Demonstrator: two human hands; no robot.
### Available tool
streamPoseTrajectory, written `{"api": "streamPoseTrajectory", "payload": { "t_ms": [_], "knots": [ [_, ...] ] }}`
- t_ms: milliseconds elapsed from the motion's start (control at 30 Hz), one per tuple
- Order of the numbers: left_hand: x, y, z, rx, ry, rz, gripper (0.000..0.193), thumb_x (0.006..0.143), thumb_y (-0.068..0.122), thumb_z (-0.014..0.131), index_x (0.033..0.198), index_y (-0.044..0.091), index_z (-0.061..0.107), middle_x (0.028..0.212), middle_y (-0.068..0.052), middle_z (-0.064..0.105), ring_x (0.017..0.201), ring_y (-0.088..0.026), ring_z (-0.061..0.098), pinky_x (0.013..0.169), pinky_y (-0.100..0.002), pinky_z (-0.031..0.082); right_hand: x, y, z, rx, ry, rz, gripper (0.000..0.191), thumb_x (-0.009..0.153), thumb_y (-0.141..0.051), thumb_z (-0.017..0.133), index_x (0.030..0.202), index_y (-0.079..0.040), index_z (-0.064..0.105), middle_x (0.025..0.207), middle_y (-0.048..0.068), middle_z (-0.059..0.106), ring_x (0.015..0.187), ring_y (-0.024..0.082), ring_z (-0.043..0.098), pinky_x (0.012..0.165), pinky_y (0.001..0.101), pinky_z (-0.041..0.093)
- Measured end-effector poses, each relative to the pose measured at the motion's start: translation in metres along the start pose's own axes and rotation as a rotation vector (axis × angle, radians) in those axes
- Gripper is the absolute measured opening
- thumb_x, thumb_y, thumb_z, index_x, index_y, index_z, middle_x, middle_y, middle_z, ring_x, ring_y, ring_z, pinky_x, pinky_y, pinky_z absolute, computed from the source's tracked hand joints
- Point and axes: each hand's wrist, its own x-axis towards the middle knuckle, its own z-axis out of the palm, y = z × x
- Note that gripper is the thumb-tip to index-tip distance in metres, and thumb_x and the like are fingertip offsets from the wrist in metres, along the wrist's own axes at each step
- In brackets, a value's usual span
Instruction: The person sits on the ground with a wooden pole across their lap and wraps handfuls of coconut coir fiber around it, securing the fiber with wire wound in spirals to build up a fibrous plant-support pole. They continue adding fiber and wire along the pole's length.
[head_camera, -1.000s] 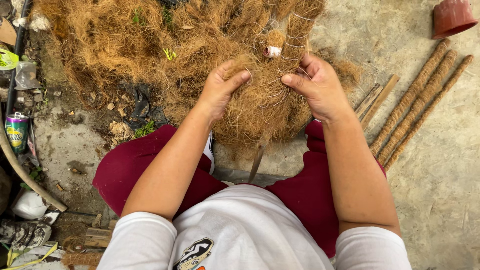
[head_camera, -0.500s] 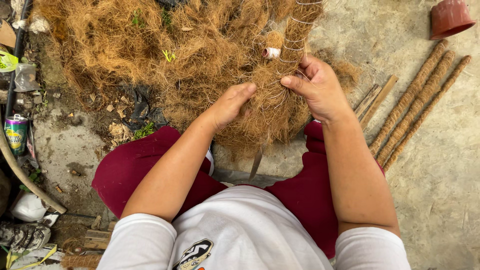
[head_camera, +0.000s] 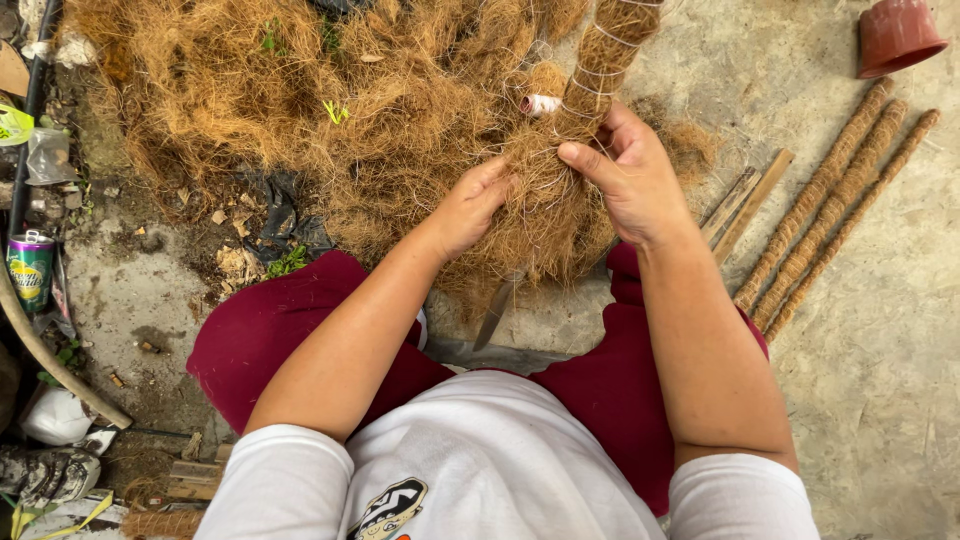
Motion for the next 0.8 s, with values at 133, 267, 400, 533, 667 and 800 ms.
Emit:
{"api": "streamPoseTrajectory", "payload": {
  "t_ms": [133, 267, 400, 533, 667, 800],
  "knots": [
    [0.006, -0.008, 0.001, 0.313, 0.214, 0.067, 0.041, 0.115, 0.027, 0.049, 0.149, 0.004, 0.053, 0.153, -0.012, 0.049, 0.142, -0.022, 0.046, 0.118, -0.041, 0.04, -0.001, 0.0, 0.0, 0.056, -0.032, -0.107, 0.058, 0.086, -0.021, 0.084, 0.136, -0.009, 0.058, 0.129, 0.003, 0.068, 0.121, 0.015, 0.062, 0.111, 0.0336, 0.049],
    [0.008, -0.008, -0.004, -0.117, 0.436, -0.077, 0.037, 0.112, 0.024, 0.062, 0.132, -0.007, 0.065, 0.115, -0.022, 0.061, 0.087, -0.032, 0.05, 0.079, -0.048, 0.046, -0.001, 0.001, -0.004, 0.021, 0.029, -0.103, 0.049, 0.089, -0.016, 0.082, 0.132, -0.005, 0.062, 0.124, 0.006, 0.071, 0.115, 0.015, 0.067, 0.107, 0.0328, 0.057],
    [0.001, 0.003, 0.001, -0.122, 0.308, 0.095, 0.04, 0.106, 0.024, 0.066, 0.14, 0.004, 0.058, 0.122, -0.008, 0.065, 0.108, -0.018, 0.061, 0.097, -0.032, 0.053, 0.001, 0.005, -0.006, 0.049, 0.054, -0.119, 0.047, 0.09, -0.014, 0.082, 0.131, -0.004, 0.061, 0.123, 0.007, 0.071, 0.115, 0.015, 0.067, 0.107, 0.0312, 0.057],
    [-0.006, 0.026, 0.025, 0.069, 0.26, 0.108, 0.066, 0.083, 0.013, 0.084, 0.137, 0.001, 0.048, 0.126, -0.01, 0.065, 0.117, -0.02, 0.067, 0.102, -0.035, 0.059, 0.002, 0.011, -0.006, 0.124, 0.1, -0.127, 0.046, 0.09, -0.011, 0.082, 0.13, -0.004, 0.061, 0.121, 0.008, 0.071, 0.111, 0.015, 0.069, 0.104, 0.0319, 0.059],
    [-0.006, 0.045, 0.027, 0.234, 0.169, -0.203, 0.059, 0.081, 0.01, 0.082, 0.132, 0.001, 0.053, 0.12, -0.012, 0.072, 0.112, -0.019, 0.071, 0.1, -0.033, 0.055, 0.004, 0.014, -0.008, 0.141, 0.127, -0.187, 0.042, 0.092, -0.01, 0.082, 0.128, -0.003, 0.061, 0.12, 0.007, 0.071, 0.111, 0.015, 0.069, 0.104, 0.0325, 0.06],
    [-0.007, 0.041, 0.026, 0.258, 0.104, -0.266, 0.044, 0.082, 0.01, 0.081, 0.12, -0.002, 0.062, 0.113, -0.014, 0.076, 0.103, -0.021, 0.075, 0.096, -0.035, 0.06, 0.005, 0.012, -0.012, 0.063, 0.17, -0.192, 0.041, 0.092, -0.01, 0.082, 0.125, -0.002, 0.061, 0.116, 0.006, 0.071, 0.109, 0.015, 0.069, 0.102, 0.0328, 0.061]
  ]
}}
